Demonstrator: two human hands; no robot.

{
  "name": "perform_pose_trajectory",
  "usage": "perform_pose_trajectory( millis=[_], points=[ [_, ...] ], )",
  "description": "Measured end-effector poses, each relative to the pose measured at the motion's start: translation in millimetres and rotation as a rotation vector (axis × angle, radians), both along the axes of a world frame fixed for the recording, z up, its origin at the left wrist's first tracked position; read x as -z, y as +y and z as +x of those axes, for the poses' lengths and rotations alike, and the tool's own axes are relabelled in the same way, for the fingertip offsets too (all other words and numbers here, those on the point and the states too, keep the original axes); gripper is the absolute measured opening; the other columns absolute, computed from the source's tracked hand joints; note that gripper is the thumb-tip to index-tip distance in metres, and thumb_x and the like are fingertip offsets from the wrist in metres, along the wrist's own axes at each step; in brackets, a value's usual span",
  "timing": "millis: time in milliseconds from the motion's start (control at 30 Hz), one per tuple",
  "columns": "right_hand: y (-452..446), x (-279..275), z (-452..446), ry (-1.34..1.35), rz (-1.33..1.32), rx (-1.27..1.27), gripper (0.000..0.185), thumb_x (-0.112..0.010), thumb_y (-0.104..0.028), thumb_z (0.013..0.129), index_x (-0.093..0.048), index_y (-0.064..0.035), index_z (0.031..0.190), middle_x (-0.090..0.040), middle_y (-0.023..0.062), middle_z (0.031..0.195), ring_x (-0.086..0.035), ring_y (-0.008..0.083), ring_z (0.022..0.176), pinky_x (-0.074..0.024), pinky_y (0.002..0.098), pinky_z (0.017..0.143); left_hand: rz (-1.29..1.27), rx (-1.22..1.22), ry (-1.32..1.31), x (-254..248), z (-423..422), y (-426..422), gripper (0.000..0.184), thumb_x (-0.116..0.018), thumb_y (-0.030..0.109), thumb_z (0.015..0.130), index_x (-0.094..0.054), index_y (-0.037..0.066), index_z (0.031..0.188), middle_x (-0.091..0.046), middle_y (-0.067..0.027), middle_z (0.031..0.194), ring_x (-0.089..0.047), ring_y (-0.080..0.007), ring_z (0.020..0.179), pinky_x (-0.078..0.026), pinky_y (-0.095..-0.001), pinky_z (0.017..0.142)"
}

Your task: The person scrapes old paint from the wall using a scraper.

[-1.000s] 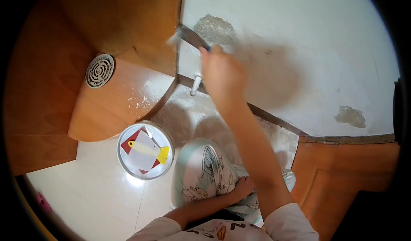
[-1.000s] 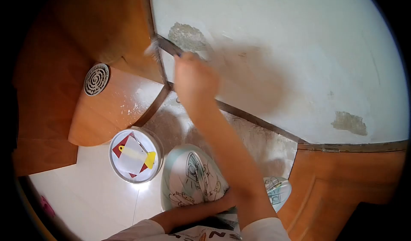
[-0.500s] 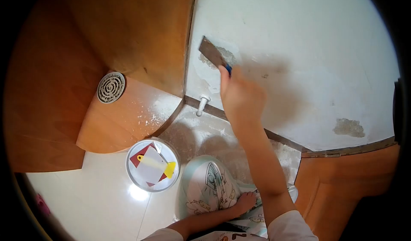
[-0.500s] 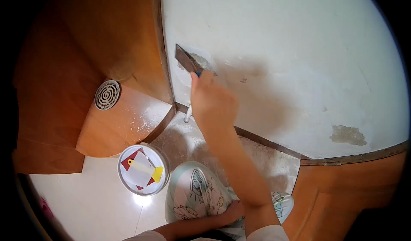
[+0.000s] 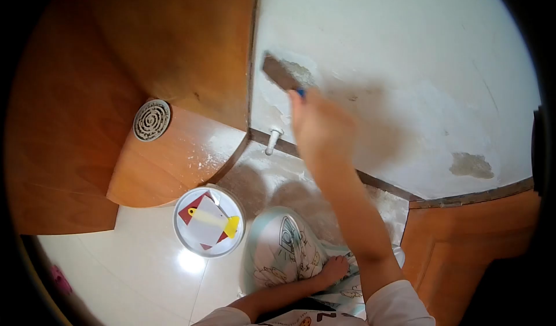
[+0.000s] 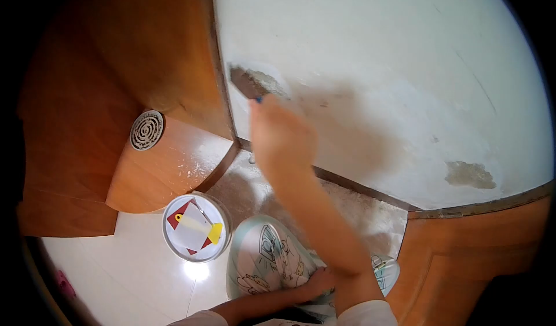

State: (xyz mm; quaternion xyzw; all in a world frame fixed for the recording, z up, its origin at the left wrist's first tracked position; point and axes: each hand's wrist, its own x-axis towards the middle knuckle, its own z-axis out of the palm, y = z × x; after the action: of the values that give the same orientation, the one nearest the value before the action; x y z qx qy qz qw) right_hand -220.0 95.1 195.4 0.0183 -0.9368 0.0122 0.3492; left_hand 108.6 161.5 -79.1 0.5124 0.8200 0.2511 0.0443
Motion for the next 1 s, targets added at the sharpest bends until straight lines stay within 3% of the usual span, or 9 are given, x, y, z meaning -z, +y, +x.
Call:
perform_pose_trajectory(
  millis=[100,167,300,400,500,633,767,900,1000],
  points=[
    [1,-6,0,-0.054,0.032,0.092,0.026,-0.054,-0.025,0.082,-0.048,-0.008,0.063,-0.05,0.0073,0.045,-0.054,0.0247,0.042,-0.0394,0.0375,0.038,-0.057,0.063,-0.004,-27,-16,-11,0.011,-0.055,0.016,0.066,-0.059,0.008,0.072,-0.05,-0.0043,0.074,-0.049,-0.0186,0.076,-0.04,-0.0305,0.06],
    [-11,-2,-17,-0.073,-0.006,0.066,0.026,-0.054,-0.025,0.082,-0.049,-0.0072,0.063,-0.05,0.008,0.045,-0.055,0.0254,0.043,-0.0396,0.038,0.039,0.168,-0.066,-0.119,32,17,18,0.012,-0.056,0.019,0.067,-0.059,0.009,0.073,-0.051,-0.0041,0.075,-0.049,-0.0186,0.077,-0.04,-0.0303,0.06],
    [-2,-7,-1,-0.109,-0.016,0.023,0.027,-0.053,-0.026,0.083,-0.05,-0.0066,0.065,-0.052,0.0086,0.046,-0.055,0.0253,0.044,-0.0419,0.0365,0.042,0.111,-0.08,0.003,43,19,20,0.019,-0.06,0.027,0.067,-0.059,0.01,0.073,-0.05,-0.0032,0.074,-0.049,-0.018,0.076,-0.04,-0.0296,0.059],
    [9,-10,3,-0.097,-0.009,0.109,0.029,-0.052,-0.028,0.084,-0.051,-0.0077,0.064,-0.052,0.0086,0.046,-0.054,0.0247,0.043,-0.0418,0.0351,0.042,-0.06,0.0,0.003,-15,-9,-3,0.018,-0.061,0.028,0.067,-0.058,0.011,0.071,-0.049,-0.0025,0.072,-0.048,-0.0175,0.074,-0.04,-0.0295,0.058],
    [6,-1,-3,0.002,0.028,0.105,0.032,-0.053,-0.032,0.084,-0.051,-0.0093,0.061,-0.048,0.0081,0.042,-0.05,0.0239,0.038,-0.0394,0.0344,0.038,0.172,-0.077,-0.066,45,20,25,0.016,-0.06,0.025,0.068,-0.058,0.01,0.072,-0.049,-0.003,0.073,-0.048,-0.0179,0.074,-0.04,-0.0301,0.058],
    [5,-9,2,-0.073,-0.003,0.082,0.029,-0.053,-0.03,0.083,-0.049,-0.0078,0.064,-0.051,0.0078,0.047,-0.052,0.0238,0.041,-0.0407,0.035,0.04,0.045,-0.1,0.157,37,14,14,0.016,-0.058,0.023,0.068,-0.059,0.008,0.074,-0.05,-0.0043,0.075,-0.048,-0.0188,0.076,-0.04,-0.0303,0.058],
    [1,-10,0,-0.114,-0.048,0.09,0.027,-0.053,-0.028,0.083,-0.049,-0.0065,0.067,-0.055,0.0089,0.052,-0.055,0.024,0.045,-0.0425,0.0357,0.042,0.294,-0.099,-0.162,50,20,26,0.014,-0.057,0.018,0.065,-0.059,0.007,0.073,-0.05,-0.0043,0.075,-0.048,-0.0192,0.075,-0.04,-0.0304,0.058],
    [4,-18,1,-0.092,-0.091,0.03,0.028,-0.052,-0.029,0.083,-0.05,-0.0068,0.067,-0.058,0.0108,0.056,-0.057,0.0245,0.046,-0.0432,0.0353,0.042,0.161,-0.008,0.001,4,-3,-3,0.012,-0.056,0.015,0.064,-0.059,0.007,0.072,-0.05,-0.0037,0.075,-0.048,-0.0191,0.075,-0.039,-0.0301,0.058],
    [0,-22,-10,-0.116,-0.075,0.023,0.028,-0.052,-0.029,0.084,-0.052,-0.0066,0.068,-0.059,0.0118,0.057,-0.059,0.0244,0.048,-0.0443,0.0353,0.042,0.239,-0.121,-0.085,37,17,15,0.01,-0.056,0.015,0.064,-0.058,0.008,0.071,-0.049,-0.0033,0.075,-0.048,-0.0187,0.076,-0.039,-0.0292,0.058]
  ],
)
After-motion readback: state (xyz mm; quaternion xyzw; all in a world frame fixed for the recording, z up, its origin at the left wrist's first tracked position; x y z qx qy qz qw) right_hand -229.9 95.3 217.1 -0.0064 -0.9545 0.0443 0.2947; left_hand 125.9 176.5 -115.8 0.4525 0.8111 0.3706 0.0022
